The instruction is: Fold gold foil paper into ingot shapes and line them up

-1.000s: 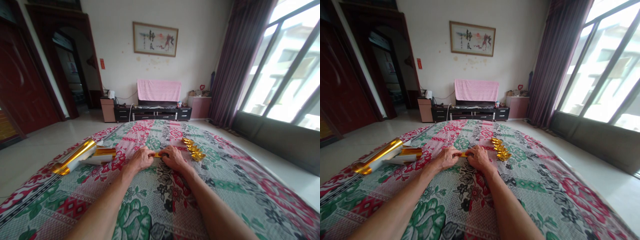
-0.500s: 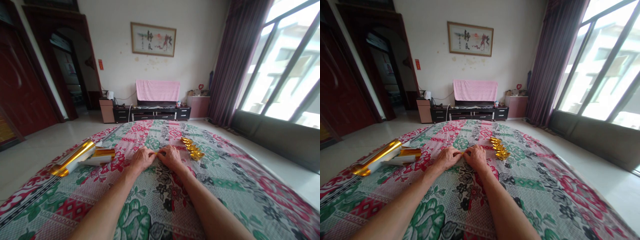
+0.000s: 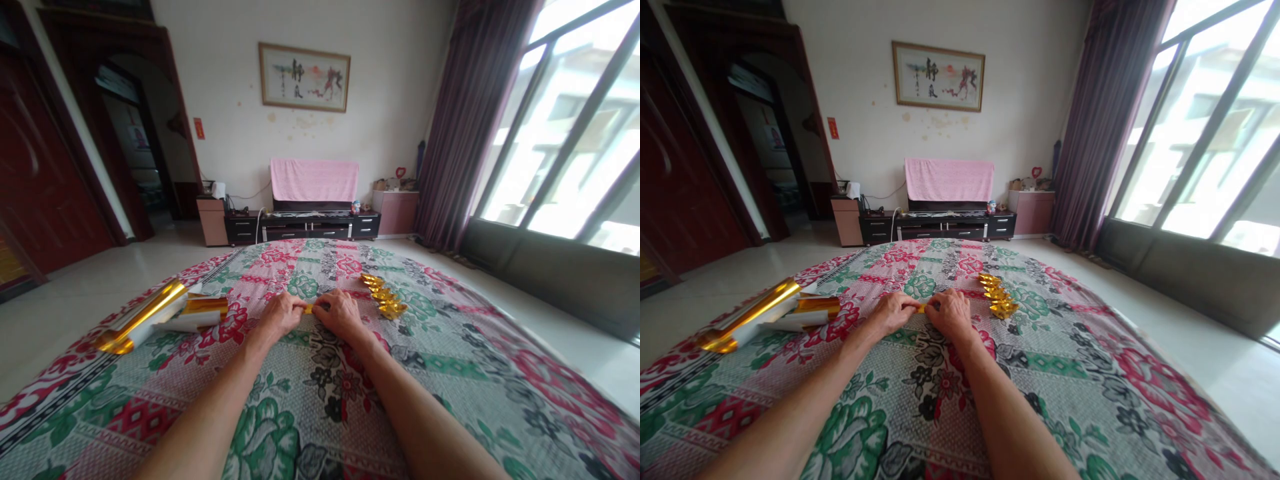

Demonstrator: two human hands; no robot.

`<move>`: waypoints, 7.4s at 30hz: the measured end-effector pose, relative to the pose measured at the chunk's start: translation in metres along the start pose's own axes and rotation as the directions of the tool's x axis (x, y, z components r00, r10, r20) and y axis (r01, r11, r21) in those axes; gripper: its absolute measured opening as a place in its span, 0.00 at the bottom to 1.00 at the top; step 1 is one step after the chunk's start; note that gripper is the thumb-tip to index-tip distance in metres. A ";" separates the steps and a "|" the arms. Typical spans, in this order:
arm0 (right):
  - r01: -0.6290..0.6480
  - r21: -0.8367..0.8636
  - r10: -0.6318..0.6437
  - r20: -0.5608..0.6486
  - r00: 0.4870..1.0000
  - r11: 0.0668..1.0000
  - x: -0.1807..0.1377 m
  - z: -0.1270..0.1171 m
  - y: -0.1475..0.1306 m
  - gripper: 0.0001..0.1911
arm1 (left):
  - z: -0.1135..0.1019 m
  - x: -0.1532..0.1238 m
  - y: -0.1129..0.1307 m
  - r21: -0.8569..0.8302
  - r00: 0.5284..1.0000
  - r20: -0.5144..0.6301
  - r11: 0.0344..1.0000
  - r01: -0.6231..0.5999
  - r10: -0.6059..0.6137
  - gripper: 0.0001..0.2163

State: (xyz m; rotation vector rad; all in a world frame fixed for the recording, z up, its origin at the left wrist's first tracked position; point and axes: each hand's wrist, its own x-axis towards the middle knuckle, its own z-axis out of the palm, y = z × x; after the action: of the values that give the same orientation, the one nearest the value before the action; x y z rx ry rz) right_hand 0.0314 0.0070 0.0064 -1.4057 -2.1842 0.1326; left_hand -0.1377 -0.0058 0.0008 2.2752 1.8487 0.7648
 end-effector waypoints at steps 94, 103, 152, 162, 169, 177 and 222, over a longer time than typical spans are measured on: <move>0.051 0.772 0.040 -0.099 0.994 0.634 0.006 0.016 -0.005 0.17 | 0.003 -0.001 0.016 -0.715 0.955 0.001 0.668 0.208 -0.296 0.17; 0.041 0.590 0.044 -0.130 0.991 0.806 0.006 0.016 -0.009 0.18 | 0.008 0.000 0.013 -0.620 0.957 -0.183 0.782 0.067 -0.227 0.15; 0.050 0.433 0.026 -0.169 0.985 0.900 0.002 0.011 -0.014 0.17 | 0.018 0.003 0.007 -0.577 0.956 -0.209 0.815 0.050 -0.206 0.15; 0.055 0.400 0.018 -0.178 0.984 0.915 0.002 0.011 -0.014 0.17 | 0.015 0.002 0.009 -0.504 0.964 -0.207 0.863 0.041 -0.167 0.16; 0.073 0.397 -0.006 -0.167 0.986 0.915 0.001 0.011 -0.015 0.17 | 0.011 0.001 0.011 -0.427 0.957 -0.223 0.901 0.074 -0.184 0.16; 0.099 0.372 -0.044 -0.153 0.987 0.923 0.001 0.009 -0.015 0.18 | 0.011 0.000 0.012 -0.417 0.955 -0.240 0.907 0.062 -0.176 0.15; 0.083 0.409 -0.039 -0.115 0.993 0.909 -0.001 0.005 -0.018 0.17 | 0.009 -0.003 0.017 -0.306 0.953 -0.246 0.947 0.096 -0.176 0.16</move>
State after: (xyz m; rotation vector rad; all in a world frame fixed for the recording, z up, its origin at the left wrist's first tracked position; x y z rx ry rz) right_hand 0.0148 -0.0013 0.0084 -1.0777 -1.9643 0.4604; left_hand -0.1188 -0.0104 -0.0013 1.9153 1.8281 1.2842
